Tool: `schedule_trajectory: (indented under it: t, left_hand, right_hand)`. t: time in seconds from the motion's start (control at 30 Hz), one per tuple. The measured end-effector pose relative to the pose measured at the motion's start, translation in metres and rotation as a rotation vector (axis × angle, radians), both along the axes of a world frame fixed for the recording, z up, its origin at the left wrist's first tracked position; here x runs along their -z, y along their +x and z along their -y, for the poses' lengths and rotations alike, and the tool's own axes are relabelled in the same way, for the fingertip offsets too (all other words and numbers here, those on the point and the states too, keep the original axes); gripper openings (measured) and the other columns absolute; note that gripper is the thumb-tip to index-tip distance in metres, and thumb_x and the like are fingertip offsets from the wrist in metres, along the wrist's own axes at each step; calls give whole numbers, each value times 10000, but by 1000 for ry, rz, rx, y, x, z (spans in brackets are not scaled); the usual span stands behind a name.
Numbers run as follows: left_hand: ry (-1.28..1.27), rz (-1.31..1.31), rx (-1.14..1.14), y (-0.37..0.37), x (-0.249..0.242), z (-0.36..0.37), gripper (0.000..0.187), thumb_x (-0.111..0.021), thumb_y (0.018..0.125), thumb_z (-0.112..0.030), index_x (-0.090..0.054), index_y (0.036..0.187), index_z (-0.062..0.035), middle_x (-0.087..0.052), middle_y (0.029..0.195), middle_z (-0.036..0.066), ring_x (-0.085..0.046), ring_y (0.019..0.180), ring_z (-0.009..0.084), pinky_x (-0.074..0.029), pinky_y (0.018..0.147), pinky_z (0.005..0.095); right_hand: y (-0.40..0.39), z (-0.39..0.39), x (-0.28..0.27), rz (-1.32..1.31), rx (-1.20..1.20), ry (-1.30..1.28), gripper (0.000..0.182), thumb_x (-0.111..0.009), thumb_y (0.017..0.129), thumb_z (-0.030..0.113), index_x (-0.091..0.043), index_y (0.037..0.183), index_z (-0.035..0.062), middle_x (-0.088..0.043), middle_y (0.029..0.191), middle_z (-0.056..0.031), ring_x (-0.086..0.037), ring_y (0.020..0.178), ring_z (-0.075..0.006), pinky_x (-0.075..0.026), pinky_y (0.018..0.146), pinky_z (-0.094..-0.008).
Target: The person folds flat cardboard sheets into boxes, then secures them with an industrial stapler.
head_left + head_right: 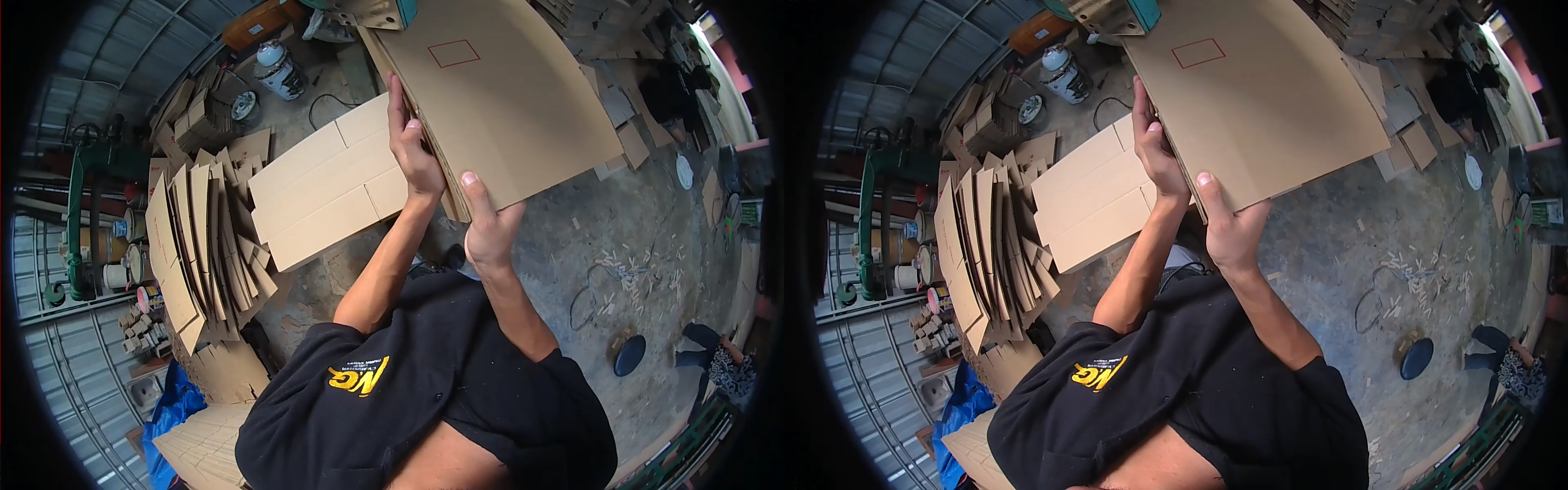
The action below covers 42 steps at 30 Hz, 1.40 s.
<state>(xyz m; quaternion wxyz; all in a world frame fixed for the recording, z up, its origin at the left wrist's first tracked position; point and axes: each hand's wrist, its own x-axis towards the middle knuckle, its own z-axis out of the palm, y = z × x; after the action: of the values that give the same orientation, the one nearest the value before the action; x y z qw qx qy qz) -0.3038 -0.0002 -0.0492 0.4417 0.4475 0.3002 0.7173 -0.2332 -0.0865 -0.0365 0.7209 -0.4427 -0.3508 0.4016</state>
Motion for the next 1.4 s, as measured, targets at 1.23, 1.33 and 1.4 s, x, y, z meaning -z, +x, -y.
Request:
schedule_trajectory:
  t: [1.23,1.33,1.4]
  left_hand:
    - [-31,-15,5,-8,2,-10,749,-360,881,-246,-204,1563,21,-236,1631,161,-300,1467,262,-245,1192,375]
    - [-51,-15,-45,-7,2,-14,749,-355,884,-249,-198,1564,22,-253,1625,160,-300,1468,260,-242,1193,373]
    - [-35,-30,0,-13,2,-23,739,-349,884,-225,-198,1563,24,-264,1618,167,-298,1471,264,-242,1194,368]
  right_hand:
    - [-1,7,-7,74,-59,-115,291,-630,887,43,-578,1145,-82,-624,1098,-120,-600,1000,-191,-472,905,-336]
    - [-3,-1,-6,84,0,-54,308,-662,864,34,-580,1135,-86,-628,1076,-129,-617,972,-197,-496,867,-339]
    - [-3,-10,0,170,-27,-9,350,-669,861,43,-559,1167,-85,-615,1102,-132,-610,988,-198,-494,867,-338]
